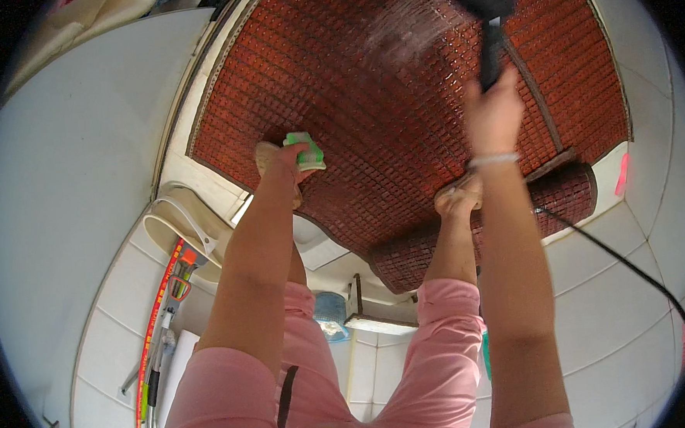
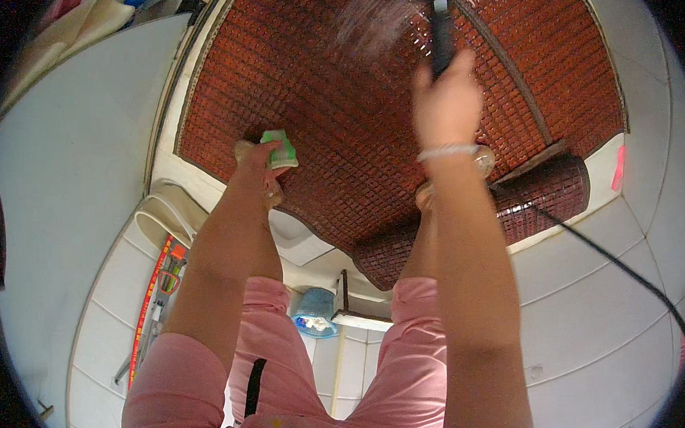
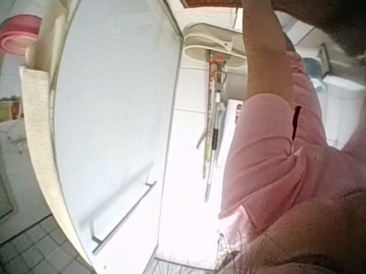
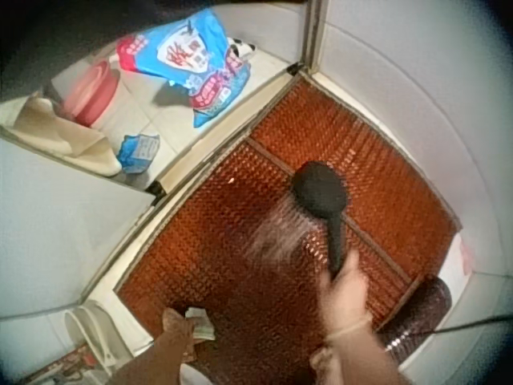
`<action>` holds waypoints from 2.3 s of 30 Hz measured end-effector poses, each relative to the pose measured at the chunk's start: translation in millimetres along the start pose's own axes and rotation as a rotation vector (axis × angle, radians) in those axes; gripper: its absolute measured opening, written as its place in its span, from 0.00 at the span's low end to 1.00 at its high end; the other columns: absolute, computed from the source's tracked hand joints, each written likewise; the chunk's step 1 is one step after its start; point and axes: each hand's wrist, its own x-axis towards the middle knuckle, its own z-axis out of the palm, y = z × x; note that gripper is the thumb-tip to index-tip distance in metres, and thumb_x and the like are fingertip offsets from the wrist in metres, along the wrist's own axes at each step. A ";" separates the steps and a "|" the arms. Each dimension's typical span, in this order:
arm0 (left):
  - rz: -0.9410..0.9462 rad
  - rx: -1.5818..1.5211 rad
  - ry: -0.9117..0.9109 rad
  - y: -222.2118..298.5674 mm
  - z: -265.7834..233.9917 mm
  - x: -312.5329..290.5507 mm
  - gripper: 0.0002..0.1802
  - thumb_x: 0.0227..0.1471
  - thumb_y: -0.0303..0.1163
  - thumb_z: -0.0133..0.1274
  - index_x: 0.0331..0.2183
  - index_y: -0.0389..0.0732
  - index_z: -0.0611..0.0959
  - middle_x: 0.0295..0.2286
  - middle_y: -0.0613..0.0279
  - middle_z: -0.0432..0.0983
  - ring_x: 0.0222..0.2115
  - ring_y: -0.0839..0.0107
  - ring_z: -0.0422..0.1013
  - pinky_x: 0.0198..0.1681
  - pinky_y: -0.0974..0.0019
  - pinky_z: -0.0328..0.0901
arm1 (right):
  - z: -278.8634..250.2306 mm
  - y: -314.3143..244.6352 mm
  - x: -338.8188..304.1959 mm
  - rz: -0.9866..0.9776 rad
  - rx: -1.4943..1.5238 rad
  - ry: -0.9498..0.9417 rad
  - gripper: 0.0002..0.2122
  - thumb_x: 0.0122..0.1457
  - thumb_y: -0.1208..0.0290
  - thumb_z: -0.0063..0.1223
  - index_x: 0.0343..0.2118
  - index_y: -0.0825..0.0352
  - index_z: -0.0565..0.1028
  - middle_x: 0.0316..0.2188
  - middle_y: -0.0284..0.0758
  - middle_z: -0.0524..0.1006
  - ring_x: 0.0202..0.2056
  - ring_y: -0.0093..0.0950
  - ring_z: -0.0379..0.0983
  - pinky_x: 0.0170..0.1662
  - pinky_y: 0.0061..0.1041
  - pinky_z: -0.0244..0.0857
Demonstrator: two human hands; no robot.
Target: The person scrubs a bamboo mat with a sponge and soapy water, then rinses it with a handheld shower head and continues scrubbing until the entire surface is cleaned.
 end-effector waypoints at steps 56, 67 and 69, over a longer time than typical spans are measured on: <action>0.123 -0.325 -0.751 -37.4 -32.8 -34.8 0.20 0.56 0.39 0.50 0.49 0.43 0.75 0.47 0.55 0.73 0.47 0.53 0.71 0.51 0.44 0.66 | -8.9 -33.1 -208.9 -0.271 0.101 -0.543 0.21 0.52 0.67 0.58 0.46 0.68 0.66 0.28 0.47 0.77 0.28 0.46 0.76 0.31 0.41 0.70; 0.348 0.443 -0.332 -46.5 67.2 -187.4 0.24 0.51 0.31 0.60 0.49 0.36 0.74 0.41 0.53 0.76 0.41 0.57 0.75 0.44 0.54 0.72 | -153.9 24.2 -176.4 0.267 0.344 0.004 0.17 0.55 0.68 0.54 0.46 0.67 0.66 0.27 0.52 0.77 0.31 0.52 0.75 0.33 0.45 0.68; 0.561 0.752 -0.321 -45.9 87.8 -224.5 0.24 0.50 0.32 0.61 0.48 0.34 0.74 0.42 0.53 0.76 0.38 0.59 0.76 0.39 0.57 0.72 | -195.1 36.0 -186.6 0.255 0.291 0.100 0.17 0.55 0.69 0.54 0.45 0.67 0.66 0.25 0.54 0.76 0.30 0.54 0.74 0.33 0.46 0.67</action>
